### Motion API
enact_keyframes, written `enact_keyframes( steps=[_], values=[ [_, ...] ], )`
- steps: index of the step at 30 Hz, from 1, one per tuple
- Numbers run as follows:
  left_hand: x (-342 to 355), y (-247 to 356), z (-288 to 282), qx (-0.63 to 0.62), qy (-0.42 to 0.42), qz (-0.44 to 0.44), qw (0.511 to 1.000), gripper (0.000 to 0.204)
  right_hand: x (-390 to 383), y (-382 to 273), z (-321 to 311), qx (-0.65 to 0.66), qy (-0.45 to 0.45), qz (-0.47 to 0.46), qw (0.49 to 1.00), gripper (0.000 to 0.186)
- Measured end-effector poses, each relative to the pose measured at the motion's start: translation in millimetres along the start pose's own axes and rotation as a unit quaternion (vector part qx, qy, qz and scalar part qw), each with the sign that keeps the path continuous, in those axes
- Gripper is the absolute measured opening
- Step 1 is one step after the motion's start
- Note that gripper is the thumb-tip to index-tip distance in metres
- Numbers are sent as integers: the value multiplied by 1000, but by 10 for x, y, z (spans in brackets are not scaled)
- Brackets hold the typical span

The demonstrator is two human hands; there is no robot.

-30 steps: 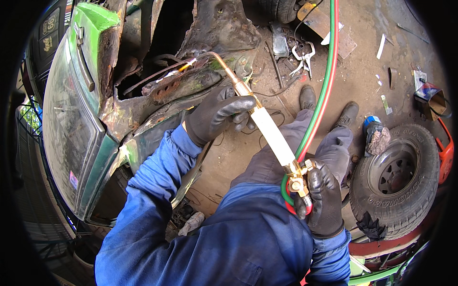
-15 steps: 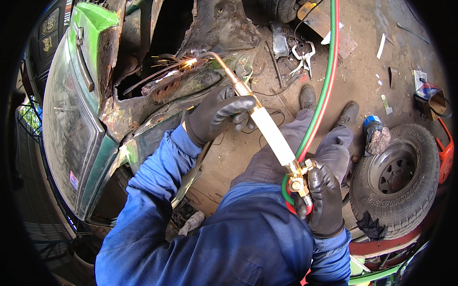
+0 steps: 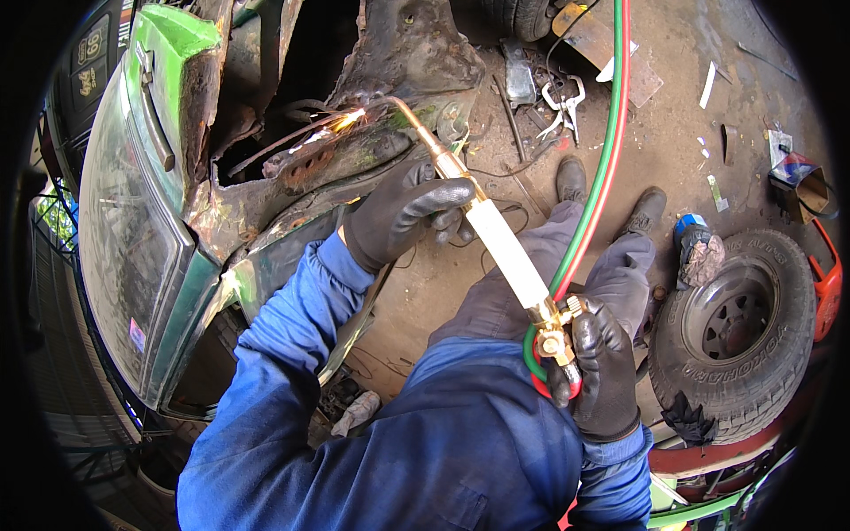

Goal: The person uses pliers to remove a metal piece from the front fender area of a green car, then uses a welding torch to heat and cut the metal. The person repeatedly heats and removes sections of the fender, working on the car's body structure.

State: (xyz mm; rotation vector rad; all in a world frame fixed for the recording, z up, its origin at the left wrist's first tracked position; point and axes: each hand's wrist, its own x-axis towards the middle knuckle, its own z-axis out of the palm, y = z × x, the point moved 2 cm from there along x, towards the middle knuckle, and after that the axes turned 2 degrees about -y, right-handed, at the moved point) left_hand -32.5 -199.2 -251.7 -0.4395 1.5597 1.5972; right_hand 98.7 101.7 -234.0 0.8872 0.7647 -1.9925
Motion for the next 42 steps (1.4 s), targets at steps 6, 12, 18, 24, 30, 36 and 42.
enact_keyframes(
  steps=[6,12,18,24,30,36,42],
  values=[
    [-4,3,-6,-12,-2,-6,1000,40,-4,-21,35,1,2,-2,1000,49],
    [-16,0,5,-19,9,-11,1000,40,-1,-62,88,-24,-2,-12,1000,51],
    [-25,-4,-4,-21,1,-13,1000,41,-10,-59,84,-31,1,-13,999,51],
    [-28,-22,-8,-15,2,-10,1000,41,-15,-26,50,-38,13,-9,999,50],
    [-16,-33,-14,-32,-5,-11,999,40,-19,-16,51,-33,14,-10,999,47],
    [-22,-17,-8,-25,3,-7,1000,39,-22,-16,53,-22,16,-6,1000,45],
    [-19,-21,4,-36,3,-10,999,38,-26,-16,57,-34,19,-9,999,46]
  ],
)
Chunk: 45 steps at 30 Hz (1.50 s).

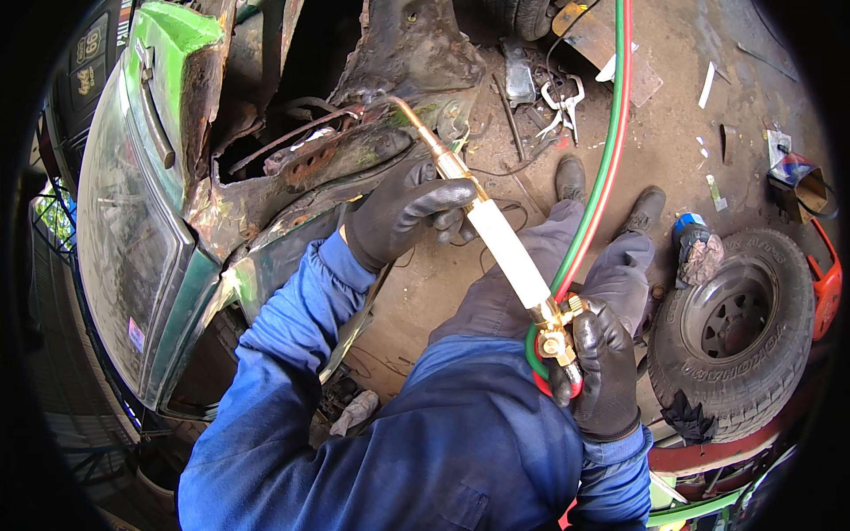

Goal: The person uses pliers to remove a metal piece from the front fender area of a green car, then uses a welding torch to heat and cut the metal. The person repeatedly heats and removes sections of the fender, working on the car's body structure.

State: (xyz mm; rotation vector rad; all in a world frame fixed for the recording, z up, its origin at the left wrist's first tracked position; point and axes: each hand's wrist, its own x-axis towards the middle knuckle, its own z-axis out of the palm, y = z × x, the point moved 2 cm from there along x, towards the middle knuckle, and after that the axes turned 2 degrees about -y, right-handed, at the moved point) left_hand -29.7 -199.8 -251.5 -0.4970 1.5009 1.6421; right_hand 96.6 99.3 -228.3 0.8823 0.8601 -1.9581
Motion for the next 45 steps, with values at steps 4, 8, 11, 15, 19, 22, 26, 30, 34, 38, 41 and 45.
enact_keyframes(
  steps=[4,8,11,15,19,22,26,30,34,38,41,45],
  values=[
    [-13,24,-2,9,-2,1,1000,37,-10,-9,11,3,6,1,1000,48],
    [-9,48,17,10,-3,11,1000,36,-3,-26,21,-3,-11,-7,1000,48],
    [-24,52,26,2,1,2,1000,35,-2,-29,29,-1,-13,-6,1000,47],
    [-16,66,24,17,-4,7,1000,34,-6,-31,32,-5,7,-1,1000,45],
    [-13,76,27,19,2,2,1000,33,-2,-31,32,0,10,-1,1000,44],
    [-19,88,31,20,2,3,1000,33,7,-32,27,14,2,0,1000,44],
    [-29,89,31,14,8,-8,1000,33,8,-32,27,26,-9,-1,1000,45],
    [-18,95,29,20,6,2,1000,35,10,-25,25,17,3,-1,1000,46],
    [-20,95,28,32,8,8,999,37,17,-21,25,19,0,-1,1000,47],
    [-13,83,19,28,6,10,1000,38,19,-22,33,25,-10,-3,1000,48],
    [-10,69,10,31,3,15,999,38,15,-30,31,18,-8,-3,1000,48],
    [-1,57,-5,29,-8,6,1000,37,16,-25,25,5,1,-1,1000,49]
  ],
)
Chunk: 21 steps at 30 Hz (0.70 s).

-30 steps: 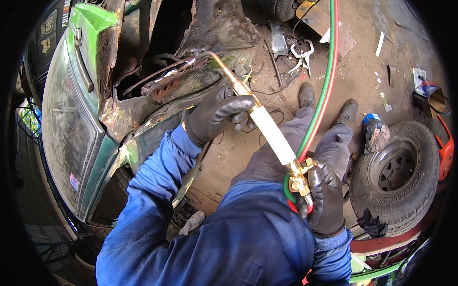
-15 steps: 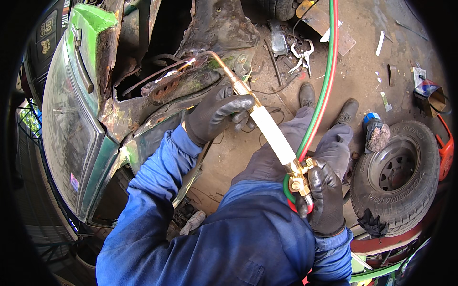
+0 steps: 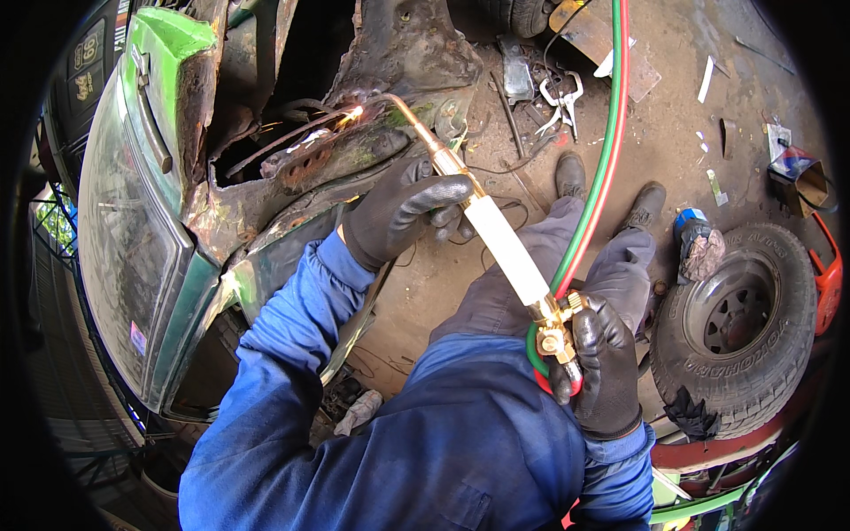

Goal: The person uses pliers to remove a metal piece from the front fender area of a green car, then uses a welding torch to heat and cut the metal. The person repeatedly heats and removes sections of the fender, working on the car's body structure.

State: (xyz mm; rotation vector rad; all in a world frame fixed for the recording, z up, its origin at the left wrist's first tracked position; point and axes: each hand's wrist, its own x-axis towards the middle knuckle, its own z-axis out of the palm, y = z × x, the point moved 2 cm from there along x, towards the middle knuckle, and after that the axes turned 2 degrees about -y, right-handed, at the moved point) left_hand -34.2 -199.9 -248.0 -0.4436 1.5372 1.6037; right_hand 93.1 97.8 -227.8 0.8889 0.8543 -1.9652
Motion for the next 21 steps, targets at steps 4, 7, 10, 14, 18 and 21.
enact_keyframes(
  steps=[4,7,10,14,18,21],
  values=[
    [-1,-10,7,-11,6,-7,1000,36,4,6,-7,5,-5,-1,1000,50],
    [-1,-11,12,-18,6,-7,1000,36,4,5,-13,3,-11,-4,1000,53],
    [-6,-13,9,-21,7,-11,1000,35,5,5,-17,-3,-14,-9,1000,56],
    [-14,-19,7,-23,11,-1,1000,34,10,12,-13,13,-20,-7,1000,58],
    [-18,-37,1,-22,13,-4,1000,34,7,6,-10,4,-16,-3,1000,58],
    [-22,-56,-2,-22,14,-8,1000,34,6,-4,-1,-2,-17,-4,1000,58]
  ],
)
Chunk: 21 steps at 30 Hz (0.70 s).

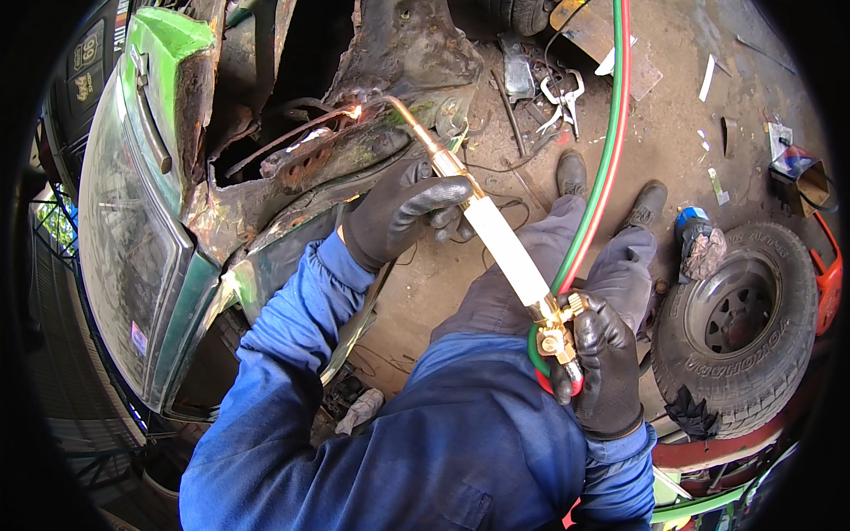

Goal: The person uses pliers to remove a metal piece from the front fender area of a green car, then uses a welding torch to heat and cut the metal. The person repeatedly heats and removes sections of the fender, working on the car's body structure.

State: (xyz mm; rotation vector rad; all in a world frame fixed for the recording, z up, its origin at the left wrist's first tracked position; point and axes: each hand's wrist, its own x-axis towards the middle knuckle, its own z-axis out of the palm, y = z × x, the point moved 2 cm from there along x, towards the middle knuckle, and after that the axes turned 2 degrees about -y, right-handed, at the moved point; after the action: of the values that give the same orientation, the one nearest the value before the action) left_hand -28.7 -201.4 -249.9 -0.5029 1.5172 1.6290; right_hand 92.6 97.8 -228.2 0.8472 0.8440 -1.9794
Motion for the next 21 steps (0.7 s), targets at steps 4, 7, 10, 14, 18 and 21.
enact_keyframes(
  steps=[4,7,10,14,18,21],
  values=[
    [-2,-18,-14,6,-4,3,1000,36,-4,-7,4,-7,-1,2,1000,58],
    [-6,-32,-31,13,-7,-2,1000,37,-1,-2,2,-4,-1,4,1000,58],
    [1,-49,-32,12,-7,2,1000,38,1,2,-2,-3,-1,7,1000,58],
    [2,-44,-36,19,-8,-1,1000,38,7,2,0,14,-17,5,1000,57],
    [-18,-9,-16,19,-14,6,1000,35,-1,14,-7,4,-3,6,1000,55],
    [-44,8,-14,40,-12,3,999,35,-9,27,-20,1,6,13,1000,53]
  ],
)
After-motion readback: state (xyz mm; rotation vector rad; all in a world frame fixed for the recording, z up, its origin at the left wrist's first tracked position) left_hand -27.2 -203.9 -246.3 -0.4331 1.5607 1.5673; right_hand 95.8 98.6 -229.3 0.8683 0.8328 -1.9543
